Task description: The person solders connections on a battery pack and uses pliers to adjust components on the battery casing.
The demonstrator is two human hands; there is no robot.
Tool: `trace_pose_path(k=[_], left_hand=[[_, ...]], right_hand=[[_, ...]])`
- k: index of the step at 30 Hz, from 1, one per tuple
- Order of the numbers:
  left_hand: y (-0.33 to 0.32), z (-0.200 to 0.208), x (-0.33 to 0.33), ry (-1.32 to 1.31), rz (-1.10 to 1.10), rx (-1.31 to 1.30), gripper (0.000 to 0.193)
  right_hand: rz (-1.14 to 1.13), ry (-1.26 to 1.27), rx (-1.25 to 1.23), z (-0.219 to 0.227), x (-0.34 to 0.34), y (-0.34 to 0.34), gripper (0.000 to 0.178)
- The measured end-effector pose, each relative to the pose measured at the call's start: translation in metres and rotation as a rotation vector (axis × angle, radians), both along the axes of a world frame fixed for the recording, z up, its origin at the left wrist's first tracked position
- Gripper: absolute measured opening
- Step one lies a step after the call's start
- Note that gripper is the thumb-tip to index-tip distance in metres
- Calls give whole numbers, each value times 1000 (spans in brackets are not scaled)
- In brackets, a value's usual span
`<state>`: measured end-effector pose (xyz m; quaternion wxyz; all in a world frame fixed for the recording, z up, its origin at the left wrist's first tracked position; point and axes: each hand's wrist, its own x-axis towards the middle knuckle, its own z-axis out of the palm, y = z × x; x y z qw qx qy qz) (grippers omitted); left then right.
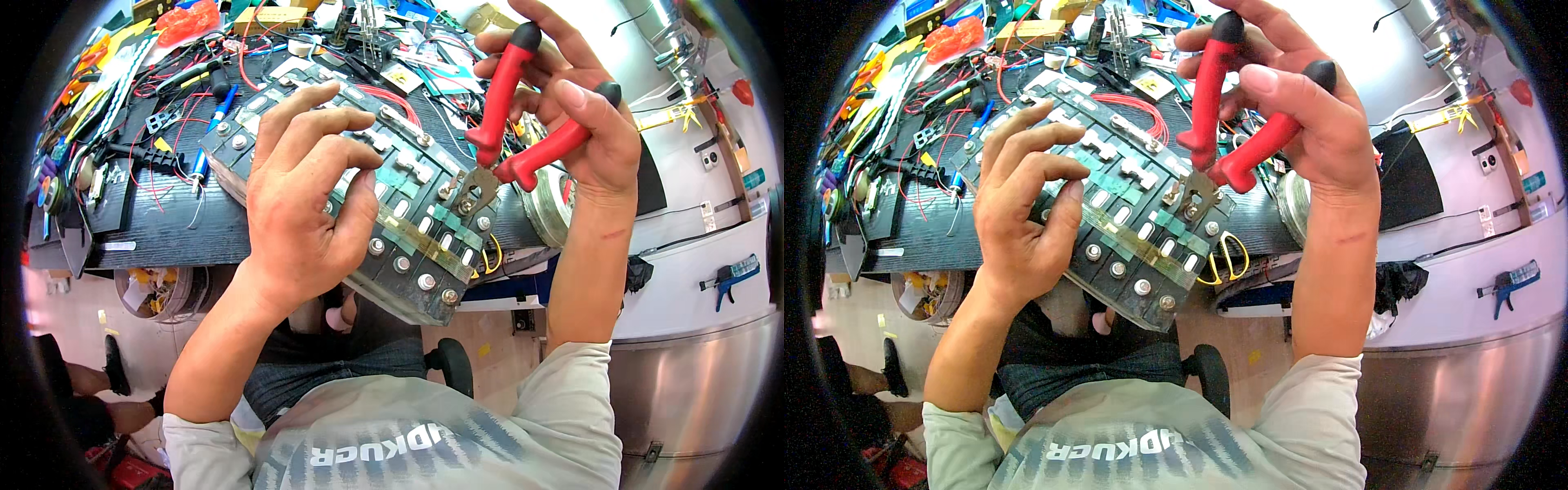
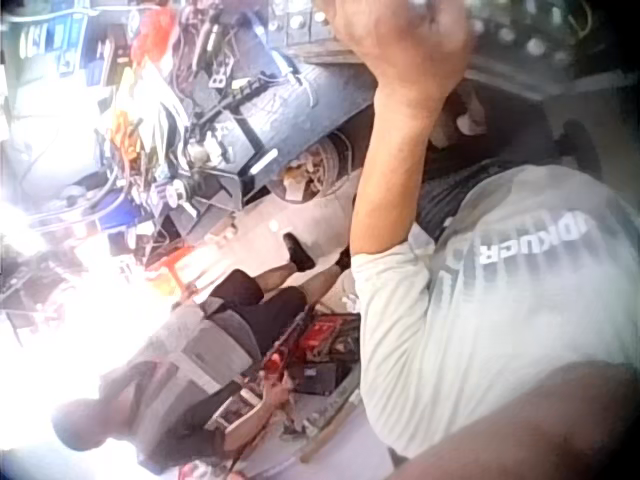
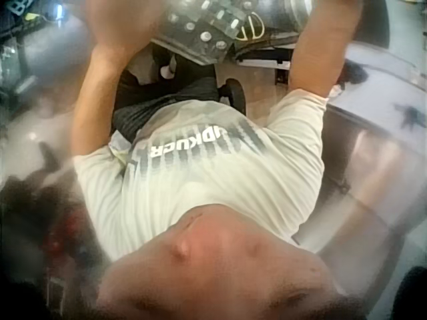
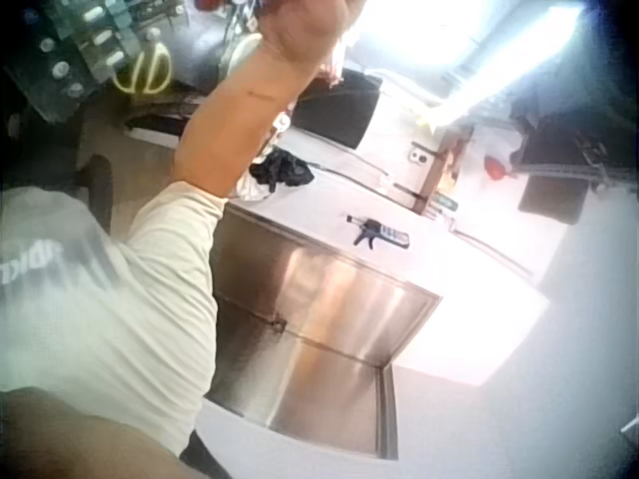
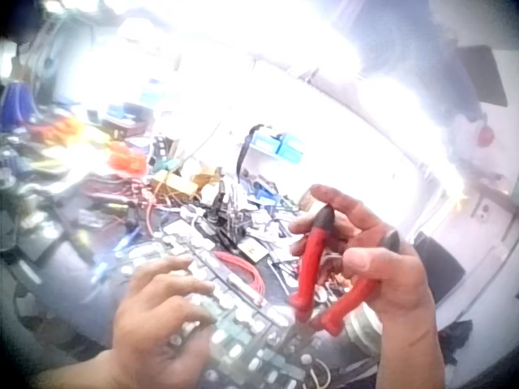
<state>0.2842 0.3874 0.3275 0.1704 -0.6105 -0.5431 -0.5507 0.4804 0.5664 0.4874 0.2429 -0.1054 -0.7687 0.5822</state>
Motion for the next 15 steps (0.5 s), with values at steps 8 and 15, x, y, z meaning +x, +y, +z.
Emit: trace_pose_path(k=[8,15], left_hand=[[1,-1,0,3,5,-11,12],[1,1,1,15,1,-32,13]], right_hand=[[22,21,20,-2,1,2,96],[238,236,192,-22,27,23,70]])
